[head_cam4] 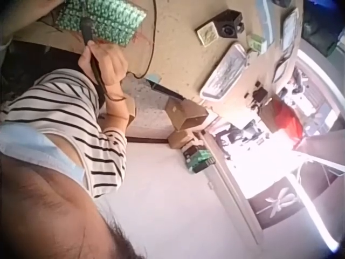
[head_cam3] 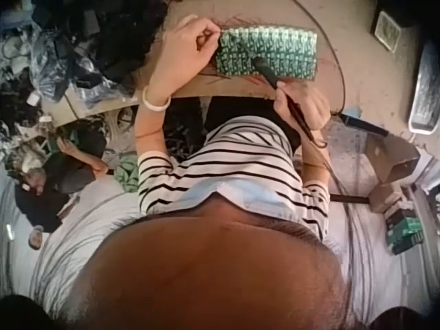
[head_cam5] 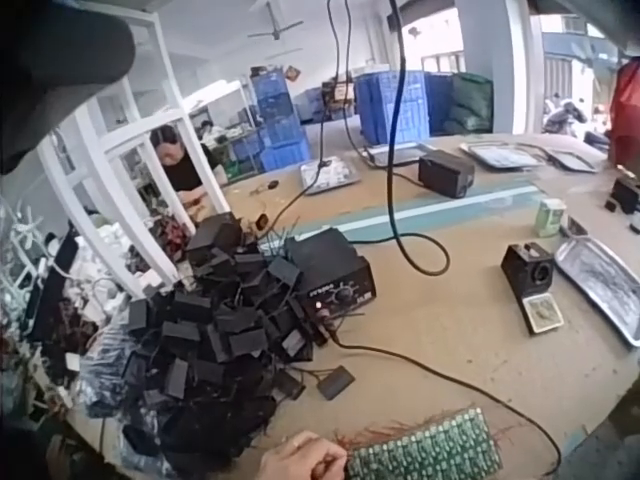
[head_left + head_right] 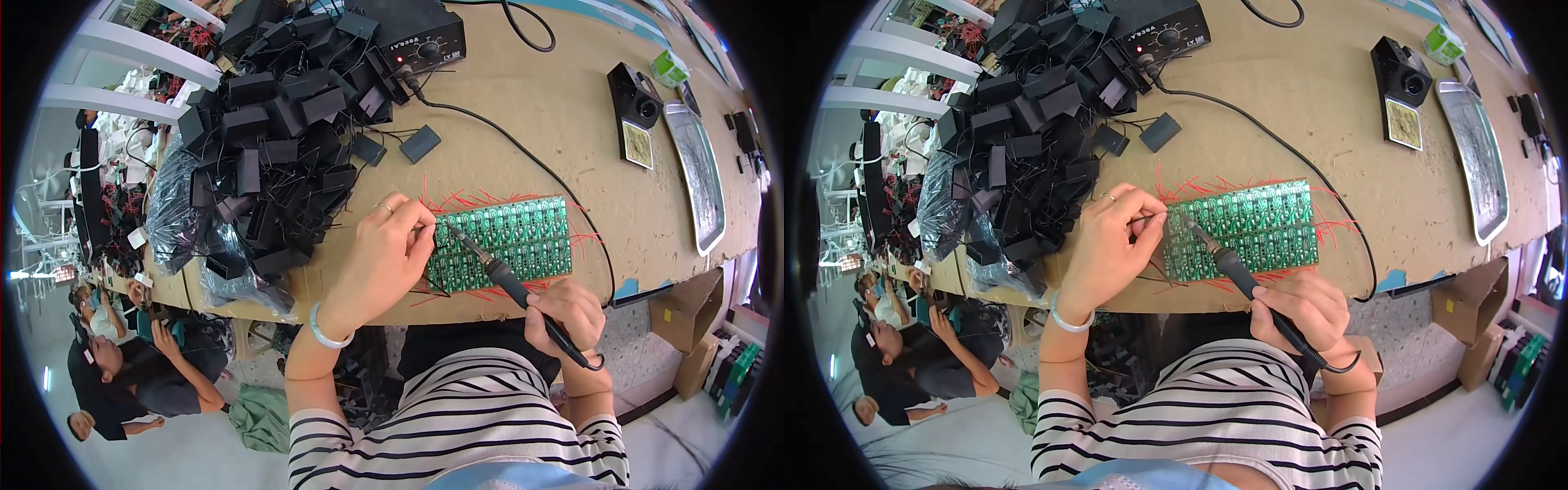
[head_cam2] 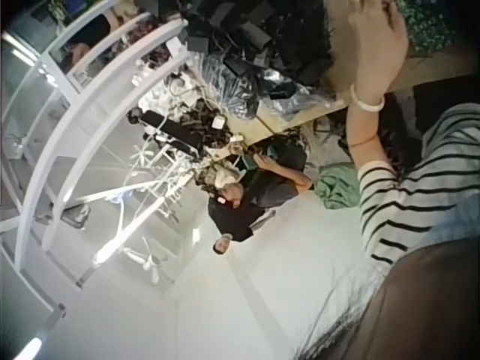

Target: Soldering electronic components onto a printed circuit board.

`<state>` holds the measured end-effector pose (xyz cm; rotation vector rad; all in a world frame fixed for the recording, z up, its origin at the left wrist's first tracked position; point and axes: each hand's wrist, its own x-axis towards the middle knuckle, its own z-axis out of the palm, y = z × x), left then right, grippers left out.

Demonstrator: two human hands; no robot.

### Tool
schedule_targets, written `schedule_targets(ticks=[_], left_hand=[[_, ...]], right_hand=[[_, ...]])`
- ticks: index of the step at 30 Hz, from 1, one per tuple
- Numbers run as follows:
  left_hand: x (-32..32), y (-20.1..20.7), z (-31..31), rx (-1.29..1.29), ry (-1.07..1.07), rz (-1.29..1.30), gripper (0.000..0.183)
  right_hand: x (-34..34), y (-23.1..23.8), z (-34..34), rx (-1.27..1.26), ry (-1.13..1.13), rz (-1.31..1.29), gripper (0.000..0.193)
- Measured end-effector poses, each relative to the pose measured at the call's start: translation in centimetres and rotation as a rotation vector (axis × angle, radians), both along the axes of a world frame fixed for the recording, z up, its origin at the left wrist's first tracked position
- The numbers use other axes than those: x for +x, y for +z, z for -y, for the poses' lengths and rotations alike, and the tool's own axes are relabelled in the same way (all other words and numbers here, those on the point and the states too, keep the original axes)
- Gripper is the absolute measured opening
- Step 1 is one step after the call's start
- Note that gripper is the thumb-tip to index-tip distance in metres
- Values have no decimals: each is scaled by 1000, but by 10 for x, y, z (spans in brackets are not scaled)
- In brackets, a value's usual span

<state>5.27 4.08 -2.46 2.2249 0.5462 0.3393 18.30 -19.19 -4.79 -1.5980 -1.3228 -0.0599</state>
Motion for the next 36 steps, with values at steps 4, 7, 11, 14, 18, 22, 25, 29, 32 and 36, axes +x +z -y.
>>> schedule_targets(ticks=[4, 7, 11, 14, 18, 22, 25, 29, 32, 36], left_hand=[[1, -3, -1, 18, -11, 9, 8], [1, -8, -2, 52, -20, -6, 9], [1, -11, -2, 98, -32, -21, 10], [2, -13, 0, 137, -44, -14, 12], [2, -12, 0, 139, -55, -14, 12], [2, -12, 1, 145, -47, -22, 11], [3, -11, 1, 153, -53, -24, 11], [3, -12, 2, 175, -49, -34, 11], [4, -6, 1, 110, -89, -102, 9], [3, -5, 1, 153, -90, -93, 8]], right_hand=[[0, 0, -3, 16, -6, 28, 22], [1, 10, -5, -15, 66, 138, 20], [1, 23, -4, -127, 206, 389, 20], [3, 31, -5, -195, 263, 488, 24], [6, 29, -2, -194, 261, 459, 27], [6, 31, 9, -93, 147, 311, 22], [6, 31, 18, -39, 23, 238, 24], [6, 30, 23, -29, -61, 191, 27], [3, 29, 26, -47, -66, 170, 28], [3, 30, 29, -47, -55, 157, 28]])
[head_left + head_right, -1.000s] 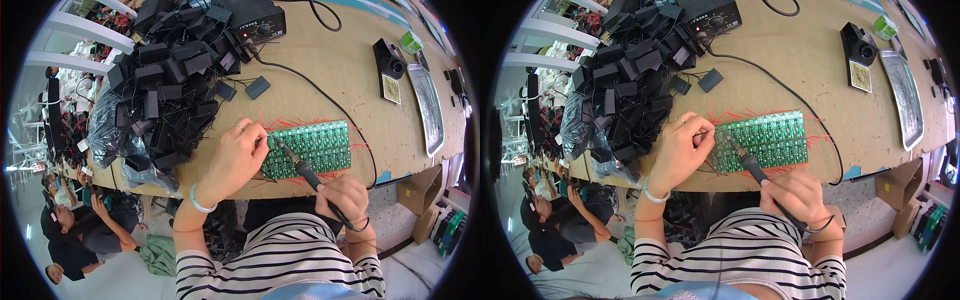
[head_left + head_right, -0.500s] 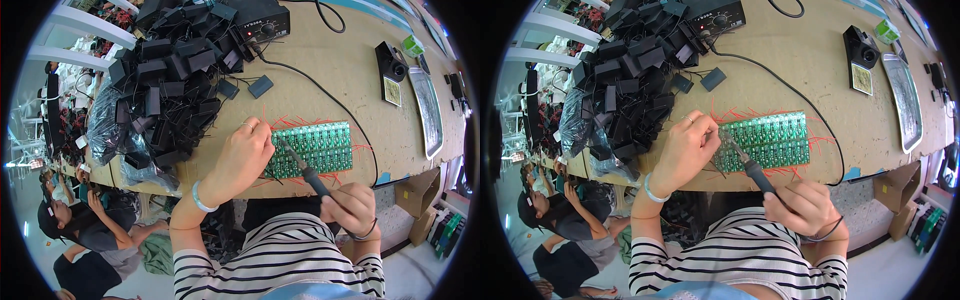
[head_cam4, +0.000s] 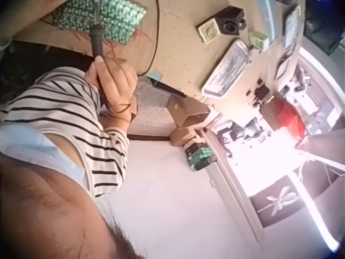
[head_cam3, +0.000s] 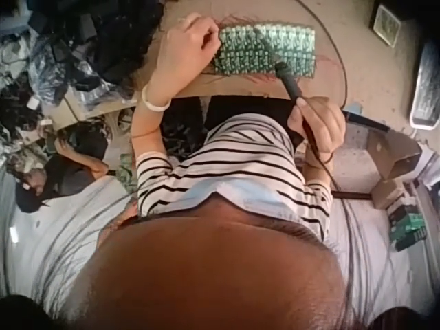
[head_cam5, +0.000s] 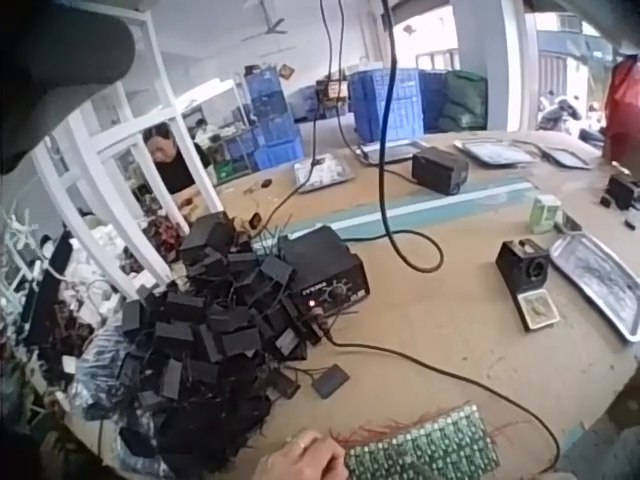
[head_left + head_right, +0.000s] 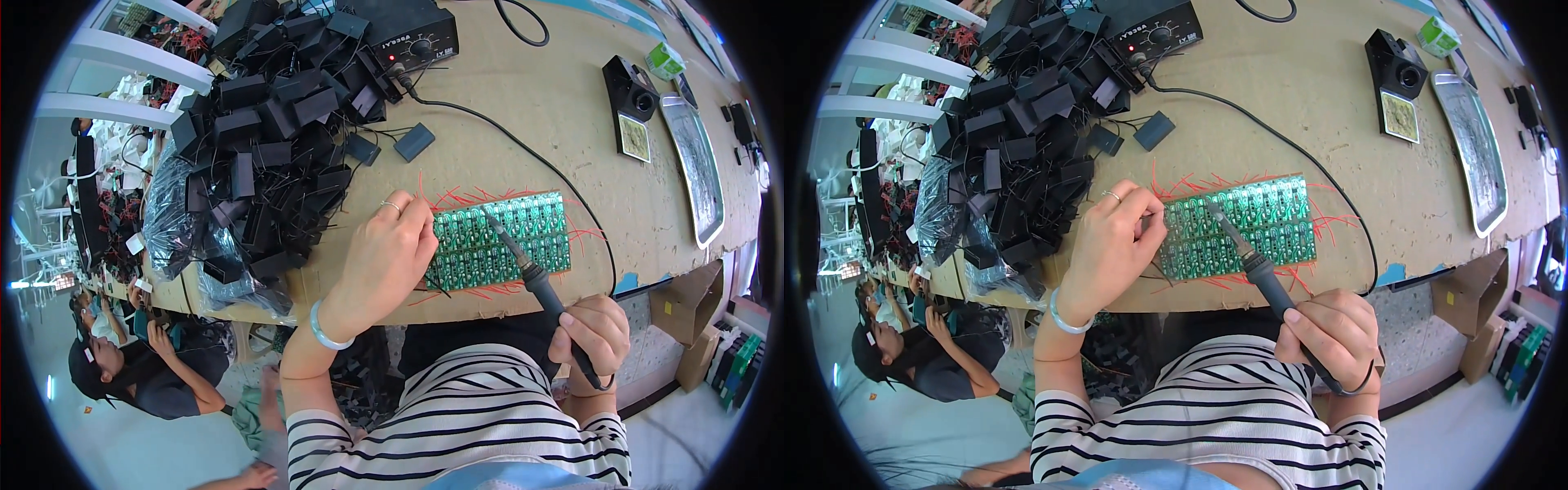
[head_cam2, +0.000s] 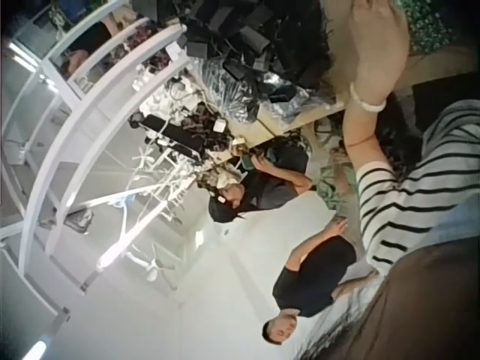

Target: Soldering electronic components onto a printed circuit board.

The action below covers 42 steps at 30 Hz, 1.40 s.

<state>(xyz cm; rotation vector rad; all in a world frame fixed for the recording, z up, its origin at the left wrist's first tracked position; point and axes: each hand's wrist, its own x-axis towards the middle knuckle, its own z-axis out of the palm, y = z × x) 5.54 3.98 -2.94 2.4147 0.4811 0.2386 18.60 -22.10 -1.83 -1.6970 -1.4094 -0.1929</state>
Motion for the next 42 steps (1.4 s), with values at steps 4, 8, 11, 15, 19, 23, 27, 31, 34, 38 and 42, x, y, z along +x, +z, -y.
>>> schedule_targets(ticks=[4, 8, 11, 15, 19, 23, 27, 31, 34, 38, 42], left_hand=[[-5, -1, 0, 93, 37, 31, 11], [-11, 8, 0, 170, 81, 162, 12], [-31, 2, 3, 84, 355, 313, 12], [-74, -17, 42, 30, 496, 368, 14], [-57, -18, 63, 192, 368, 327, 22], [-39, -27, 52, 240, 215, 468, 22], [-36, -30, 48, 12, 243, 429, 7], [-30, -14, 26, 168, 244, 326, 7], [-32, -12, 22, 91, 123, 184, 8], [-38, -3, 23, 132, 33, 162, 8], [-30, -4, 20, 181, 24, 159, 8]], right_hand=[[0, -1, 3, 15, -3, -3, 28], [-2, -3, 6, 12, -23, -17, 28], [-3, -7, 9, 55, -84, 19, 10], [-3, -8, 13, 23, -81, -19, 26], [-4, -1, 10, 19, -73, -29, 26], [-7, -4, 7, 52, -35, -40, 28], [-9, -7, 12, 51, -18, -42, 29], [-9, -6, 15, 44, -39, -31, 29], [-9, -11, 16, 58, -14, -51, 28], [-12, -8, 14, 18, 30, -58, 27], [-14, -8, 11, -22, 89, -82, 28]])
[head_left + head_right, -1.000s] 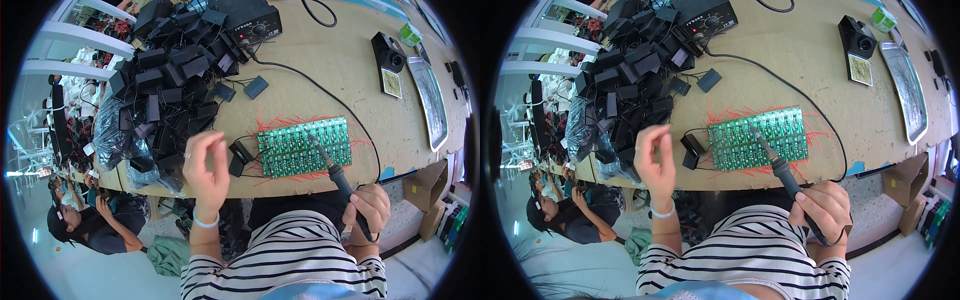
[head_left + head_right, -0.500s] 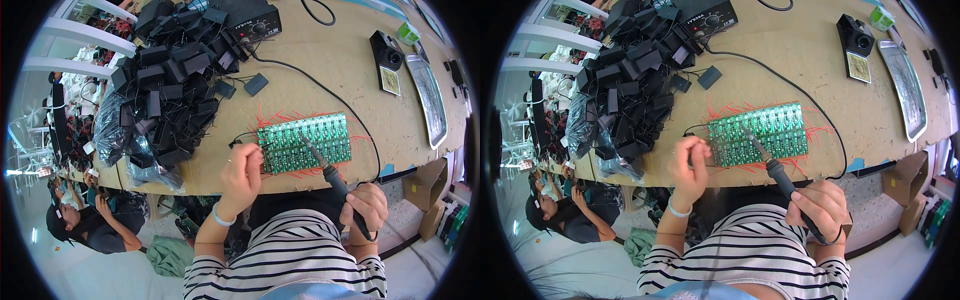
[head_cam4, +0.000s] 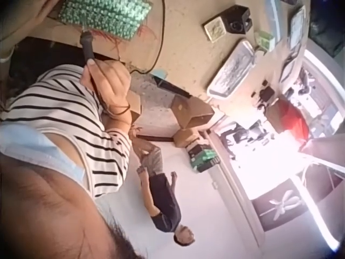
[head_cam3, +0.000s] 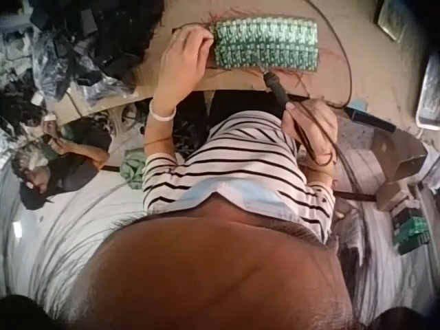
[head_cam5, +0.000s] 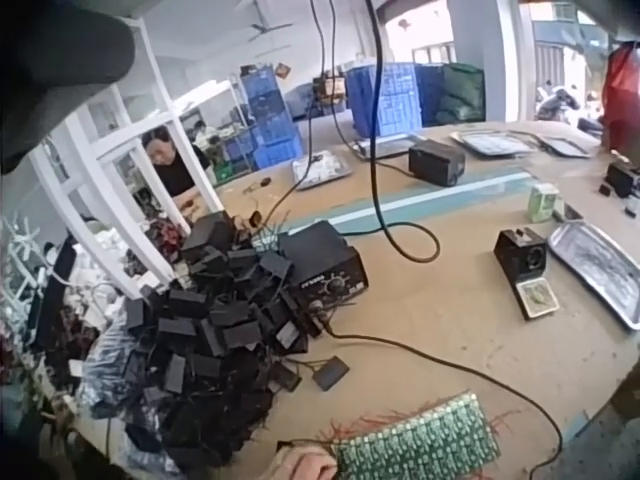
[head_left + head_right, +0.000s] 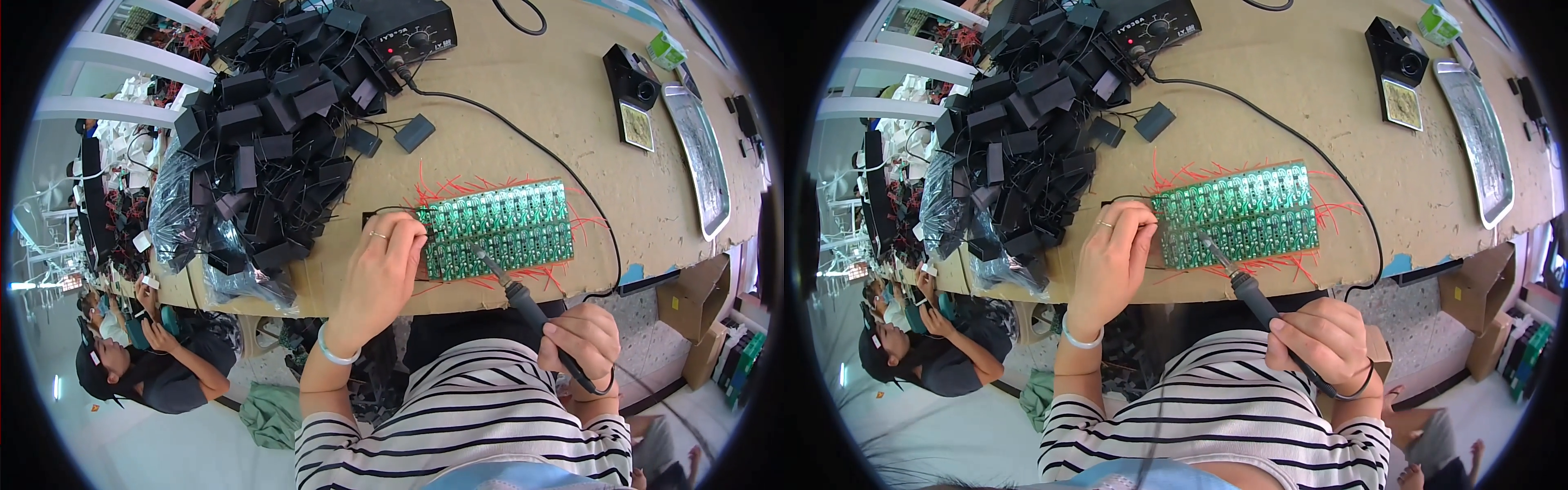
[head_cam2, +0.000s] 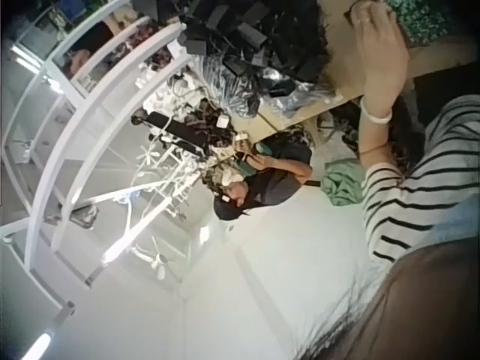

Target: Soldering electronic components onto a printed circuit board.

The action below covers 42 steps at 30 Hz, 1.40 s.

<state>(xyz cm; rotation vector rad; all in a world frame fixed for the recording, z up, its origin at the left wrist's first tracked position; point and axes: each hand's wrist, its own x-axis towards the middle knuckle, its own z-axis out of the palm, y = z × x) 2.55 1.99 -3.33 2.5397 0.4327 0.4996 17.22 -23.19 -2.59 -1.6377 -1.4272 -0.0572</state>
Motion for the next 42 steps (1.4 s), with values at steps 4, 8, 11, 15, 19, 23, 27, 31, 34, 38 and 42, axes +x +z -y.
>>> schedule_targets(ticks=[4, 8, 11, 15, 19, 23, 27, 31, 34, 38, 42], left_hand=[[-8, 1, 5, -202, 84, -134, 7], [-5, 3, 11, -157, 134, -147, 7], [-7, 1, 12, -147, 100, -161, 8], [-9, 5, 5, -96, 16, -226, 7], [-1, 4, 2, -73, -7, -76, 7], [2, 3, 3, -88, 27, -74, 6], [2, 2, 1, -76, 15, -17, 8], [3, 0, 1, -80, 18, -25, 9], [4, -2, 1, -52, 3, -25, 10], [6, -2, -1, -52, -3, -25, 11], [7, -3, -2, -60, -10, -27, 13]], right_hand=[[-1, -1, 1, 14, -14, 3, 28], [0, 0, 2, 14, -18, 2, 29], [-1, 0, 2, 18, -15, -4, 30], [-1, 1, 4, 21, -32, 5, 30], [-1, -1, 3, 26, -49, 17, 30], [1, -4, -5, 27, -10, 13, 29], [2, -10, -12, 35, 32, 18, 29], [2, -11, -21, 43, 36, 25, 29], [2, -10, -24, 19, 36, 70, 28], [2, -10, -24, 11, 59, 58, 27], [2, -9, -25, 19, 90, 124, 25]])
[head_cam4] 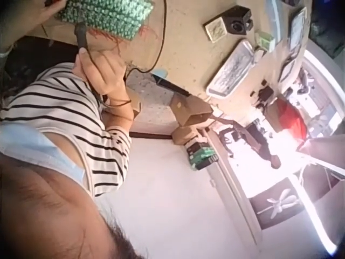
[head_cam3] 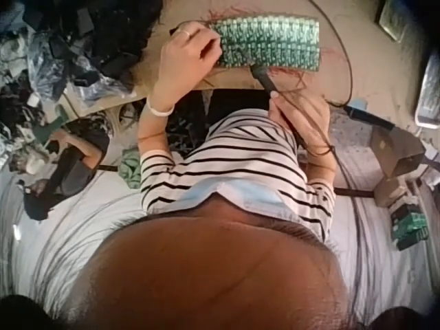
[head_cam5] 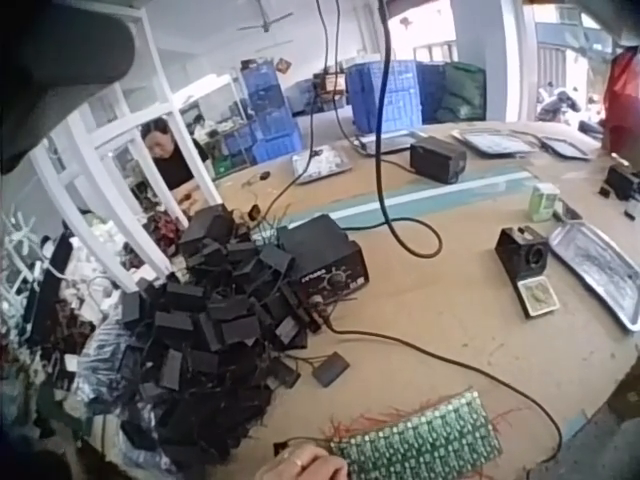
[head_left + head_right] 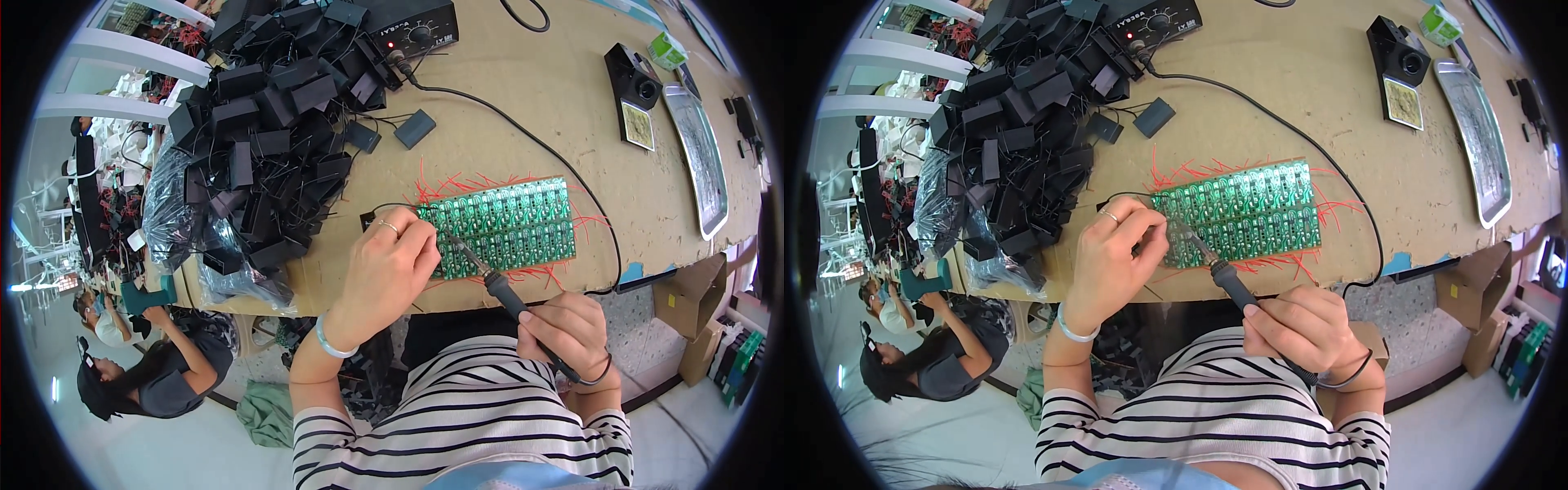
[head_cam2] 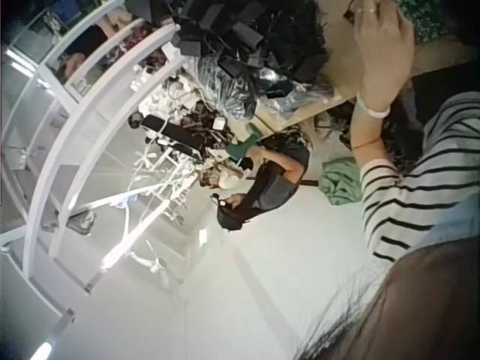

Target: Soldering electronic components onto a printed circuit board.

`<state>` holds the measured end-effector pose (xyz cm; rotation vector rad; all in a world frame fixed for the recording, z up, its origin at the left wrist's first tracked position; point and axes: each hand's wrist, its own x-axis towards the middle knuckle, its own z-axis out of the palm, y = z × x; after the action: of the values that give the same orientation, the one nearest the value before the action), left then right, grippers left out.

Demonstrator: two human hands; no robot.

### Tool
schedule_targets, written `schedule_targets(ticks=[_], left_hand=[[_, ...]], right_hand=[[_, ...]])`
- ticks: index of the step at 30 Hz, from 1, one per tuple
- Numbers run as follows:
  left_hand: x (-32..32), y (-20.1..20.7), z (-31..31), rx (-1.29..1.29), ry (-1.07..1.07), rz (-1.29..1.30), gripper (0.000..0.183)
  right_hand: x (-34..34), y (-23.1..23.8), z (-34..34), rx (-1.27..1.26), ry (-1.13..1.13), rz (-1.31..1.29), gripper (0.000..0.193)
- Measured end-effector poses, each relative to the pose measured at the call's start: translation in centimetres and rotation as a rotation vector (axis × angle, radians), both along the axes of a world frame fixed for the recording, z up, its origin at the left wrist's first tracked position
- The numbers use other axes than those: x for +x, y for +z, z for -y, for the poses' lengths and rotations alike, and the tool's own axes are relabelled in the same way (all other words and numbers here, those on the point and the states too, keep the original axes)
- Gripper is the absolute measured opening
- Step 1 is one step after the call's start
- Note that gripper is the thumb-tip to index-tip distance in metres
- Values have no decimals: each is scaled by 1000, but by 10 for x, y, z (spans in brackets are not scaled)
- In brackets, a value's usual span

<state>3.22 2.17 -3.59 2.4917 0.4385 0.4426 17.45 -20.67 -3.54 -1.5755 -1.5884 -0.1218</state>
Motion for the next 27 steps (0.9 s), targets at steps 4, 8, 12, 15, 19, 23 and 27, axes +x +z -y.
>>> schedule_targets(ticks=[4, 8, 12, 15, 19, 23, 27], left_hand=[[-1, -2, -1, -8, 5, -22, 14], [1, -2, 0, 5, 3, -16, 14], [1, 0, 1, 15, 3, -5, 15], [3, 0, 2, 19, 5, -7, 14], [3, 1, 2, 36, 10, -19, 14], [4, 1, 2, 43, 10, -47, 14], [3, 4, 3, 68, 11, -63, 12]], right_hand=[[-2, 3, 1, -16, 41, 93, 23], [-2, 2, 5, -89, 44, 110, 30], [1, 5, 7, -54, 14, 18, 27], [0, 10, 19, 1, -61, -33, 31], [0, 9, 26, 5, -139, -72, 34], [-1, 8, 29, 8, -149, -83, 34], [-2, 9, 32, 24, -153, -85, 33]])
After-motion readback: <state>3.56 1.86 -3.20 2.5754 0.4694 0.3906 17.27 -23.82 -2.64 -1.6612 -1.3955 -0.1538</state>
